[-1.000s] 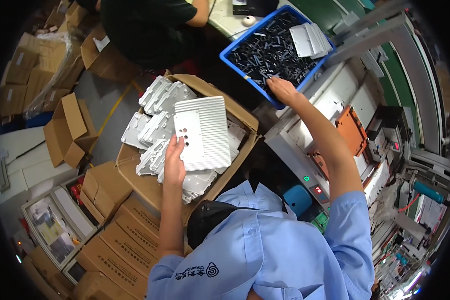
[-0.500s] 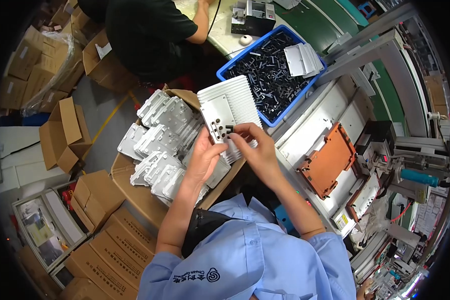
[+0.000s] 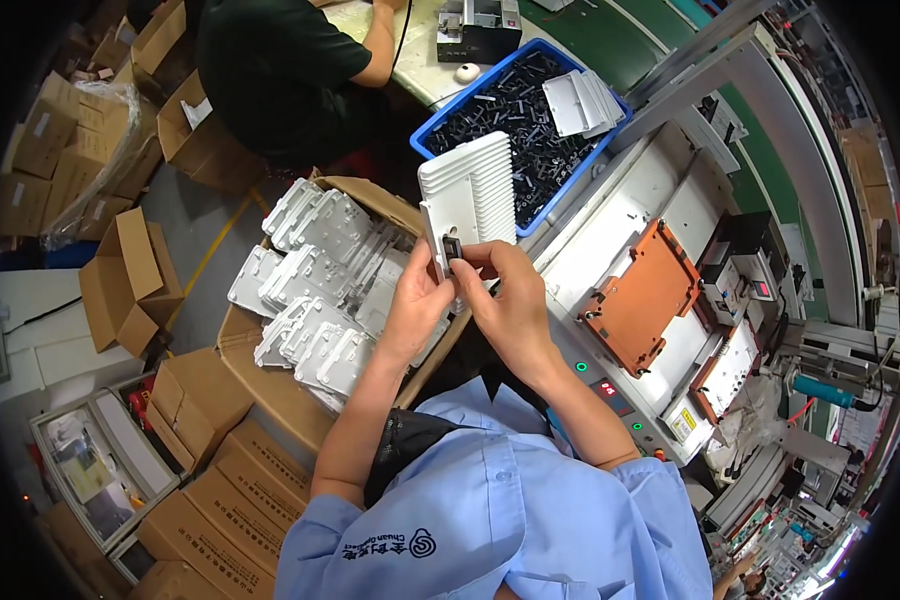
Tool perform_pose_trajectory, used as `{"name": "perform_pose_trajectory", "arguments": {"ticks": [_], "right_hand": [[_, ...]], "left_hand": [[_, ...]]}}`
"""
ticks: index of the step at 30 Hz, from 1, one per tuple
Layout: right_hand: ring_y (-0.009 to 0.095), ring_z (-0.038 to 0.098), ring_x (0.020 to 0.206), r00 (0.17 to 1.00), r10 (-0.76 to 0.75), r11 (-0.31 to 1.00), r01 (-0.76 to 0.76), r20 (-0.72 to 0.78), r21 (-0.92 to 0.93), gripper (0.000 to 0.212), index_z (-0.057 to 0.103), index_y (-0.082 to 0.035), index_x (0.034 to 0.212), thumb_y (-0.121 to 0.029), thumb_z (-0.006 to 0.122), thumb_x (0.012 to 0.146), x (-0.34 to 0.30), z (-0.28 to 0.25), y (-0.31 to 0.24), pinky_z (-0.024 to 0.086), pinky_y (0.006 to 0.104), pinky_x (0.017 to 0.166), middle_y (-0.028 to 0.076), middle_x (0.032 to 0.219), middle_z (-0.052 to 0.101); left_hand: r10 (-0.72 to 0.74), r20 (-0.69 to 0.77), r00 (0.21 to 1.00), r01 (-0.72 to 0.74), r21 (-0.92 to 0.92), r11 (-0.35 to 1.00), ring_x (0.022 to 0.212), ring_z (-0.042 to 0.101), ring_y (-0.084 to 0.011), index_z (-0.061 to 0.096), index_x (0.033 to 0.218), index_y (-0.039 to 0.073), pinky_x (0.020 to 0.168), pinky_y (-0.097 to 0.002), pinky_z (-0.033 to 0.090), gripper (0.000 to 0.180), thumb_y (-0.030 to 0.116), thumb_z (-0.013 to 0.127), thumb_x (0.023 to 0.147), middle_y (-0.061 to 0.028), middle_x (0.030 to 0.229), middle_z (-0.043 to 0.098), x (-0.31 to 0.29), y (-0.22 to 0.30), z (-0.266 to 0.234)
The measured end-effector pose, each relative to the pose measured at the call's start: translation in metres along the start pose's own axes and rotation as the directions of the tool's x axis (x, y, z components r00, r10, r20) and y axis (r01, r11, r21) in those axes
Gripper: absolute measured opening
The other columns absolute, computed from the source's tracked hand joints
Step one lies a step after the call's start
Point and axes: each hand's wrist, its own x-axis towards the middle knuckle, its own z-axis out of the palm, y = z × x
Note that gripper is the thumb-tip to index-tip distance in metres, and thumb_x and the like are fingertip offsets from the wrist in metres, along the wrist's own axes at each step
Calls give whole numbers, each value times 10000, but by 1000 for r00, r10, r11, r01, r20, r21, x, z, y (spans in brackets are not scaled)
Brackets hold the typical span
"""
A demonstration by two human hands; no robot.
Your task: Assembling plastic electronic housings at a factory workstation using an assembly fixture.
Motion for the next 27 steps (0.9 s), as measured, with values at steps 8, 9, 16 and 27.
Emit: {"name": "perform_pose_trajectory", "arguments": {"ticks": [8,9,16,27], "right_hand": [[220,597,838,982,140,989,-144,126,23,283,614,-12,987,-128,756,771,8,-11,6,481,334,742,112,910,624],[220,597,838,983,136,990,-140,126,24,283,614,-12,987,-128,756,771,10,-13,6,481,334,742,112,910,624],[299,549,1030,856,-453,809,512,249,-289,605,608,-147,1210,-274,817,656,56,-50,17,441,415,864,117,1100,590],[159,637,706,942,306,947,-316,135,58,331,697,-27,888,-343,723,795,112,8,72,494,302,674,100,778,684]], "left_hand": [[35,37,999,-42,183,982,1203,535,-231,293,1457,13,1026,-337,412,600,-54,507,900,-131,1335,496,-2,3,5],[53,-3,999,-50,290,956,1199,541,-225,300,1468,24,1023,-325,406,610,-36,519,902,-124,1337,507,-1,5,2],[-225,280,933,-103,808,580,1121,614,-272,372,1446,87,927,-347,470,609,104,619,889,-197,1262,593,13,58,-9],[66,-296,953,-127,-193,973,1249,481,-269,315,1424,36,1021,-385,422,638,227,624,899,-169,1388,450,39,-1,-98]]}}
